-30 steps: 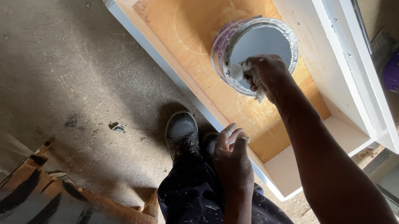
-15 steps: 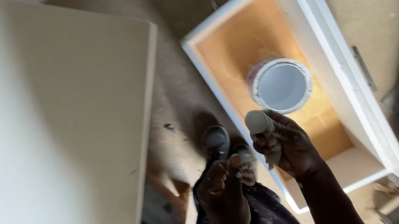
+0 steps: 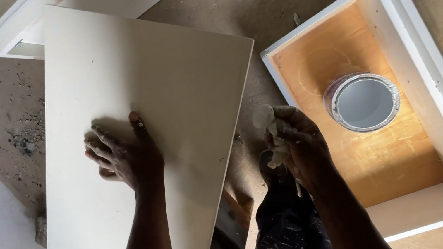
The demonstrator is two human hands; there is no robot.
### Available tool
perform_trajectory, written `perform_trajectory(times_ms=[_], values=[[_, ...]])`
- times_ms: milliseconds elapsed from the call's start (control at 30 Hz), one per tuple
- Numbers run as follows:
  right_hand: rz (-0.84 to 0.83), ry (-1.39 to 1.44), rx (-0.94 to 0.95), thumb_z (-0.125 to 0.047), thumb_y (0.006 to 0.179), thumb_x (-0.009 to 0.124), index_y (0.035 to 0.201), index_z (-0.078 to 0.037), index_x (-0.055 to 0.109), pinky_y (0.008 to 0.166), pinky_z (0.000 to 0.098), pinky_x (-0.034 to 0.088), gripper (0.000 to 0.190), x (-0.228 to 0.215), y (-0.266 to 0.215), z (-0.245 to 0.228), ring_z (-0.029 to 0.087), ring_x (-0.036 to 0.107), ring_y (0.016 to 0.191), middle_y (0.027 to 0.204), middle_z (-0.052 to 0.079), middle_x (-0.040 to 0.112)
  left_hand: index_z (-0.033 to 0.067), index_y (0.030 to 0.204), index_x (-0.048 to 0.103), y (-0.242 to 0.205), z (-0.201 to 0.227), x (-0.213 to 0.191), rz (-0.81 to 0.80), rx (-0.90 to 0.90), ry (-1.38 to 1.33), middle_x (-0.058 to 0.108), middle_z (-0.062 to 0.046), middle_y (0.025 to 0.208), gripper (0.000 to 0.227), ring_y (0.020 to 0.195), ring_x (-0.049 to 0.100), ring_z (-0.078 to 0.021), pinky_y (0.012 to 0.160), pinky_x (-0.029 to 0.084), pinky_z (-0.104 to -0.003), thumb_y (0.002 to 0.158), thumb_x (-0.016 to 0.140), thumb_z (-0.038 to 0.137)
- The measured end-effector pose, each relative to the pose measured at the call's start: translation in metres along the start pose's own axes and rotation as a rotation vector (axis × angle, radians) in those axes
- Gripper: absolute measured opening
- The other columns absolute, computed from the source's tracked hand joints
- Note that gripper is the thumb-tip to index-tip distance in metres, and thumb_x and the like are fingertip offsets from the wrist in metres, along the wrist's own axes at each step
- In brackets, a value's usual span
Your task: The person paints a white cabinet door using a cloth and a paint can. They dip the cloth into the paint and apply it to the door surface, then use a scraper tool to smooth the edges and surface of the door.
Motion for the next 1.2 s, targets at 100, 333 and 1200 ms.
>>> perform_trajectory(times_ms=[100,333,1200], values=[[0.070,-0.032,-0.044,0.002,0.091,0.061,0.114,0.001,0.065,0.060,0.0282,0.050,0.023,0.008,0.002,-0.001,0.021,0.059,0.062,0.072,0.012,0.060,0.0092,0.161,0.030,0.011,-0.017,-0.008,0.036,0.049,0.060,0.033,-0.022,0.161,0.092,0.147,0.030,-0.0432,0.114,0.026,-0.067,0.103,0.043,0.079],[0.162,-0.287,-0.144,-0.005,0.093,0.068,0.112,0.003,0.066,0.058,0.0251,0.050,0.020,0.023,-0.012,-0.002,0.015,0.060,0.061,0.067,0.012,0.061,0.0167,0.165,0.019,0.039,-0.053,-0.009,-0.029,-0.055,0.072,0.025,-0.019,0.164,0.093,0.152,0.020,-0.0360,0.114,0.024,-0.065,0.103,0.030,0.085],[0.137,-0.935,-0.472,-0.020,0.094,0.059,0.095,-0.011,0.074,0.068,0.0306,0.051,0.018,0.042,-0.031,-0.003,0.015,0.069,0.079,0.088,0.002,0.074,0.0037,0.163,0.017,0.045,-0.060,-0.002,0.008,-0.017,0.102,0.020,-0.021,0.169,0.093,0.153,0.016,-0.0356,0.117,0.016,-0.058,0.101,0.029,0.071]])
Point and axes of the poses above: each hand's wrist, its own y-axis towards the middle knuckle, its own x-axis out of the palm, z = x × y, the point moved 8 cm from there along y, towards the middle knuckle
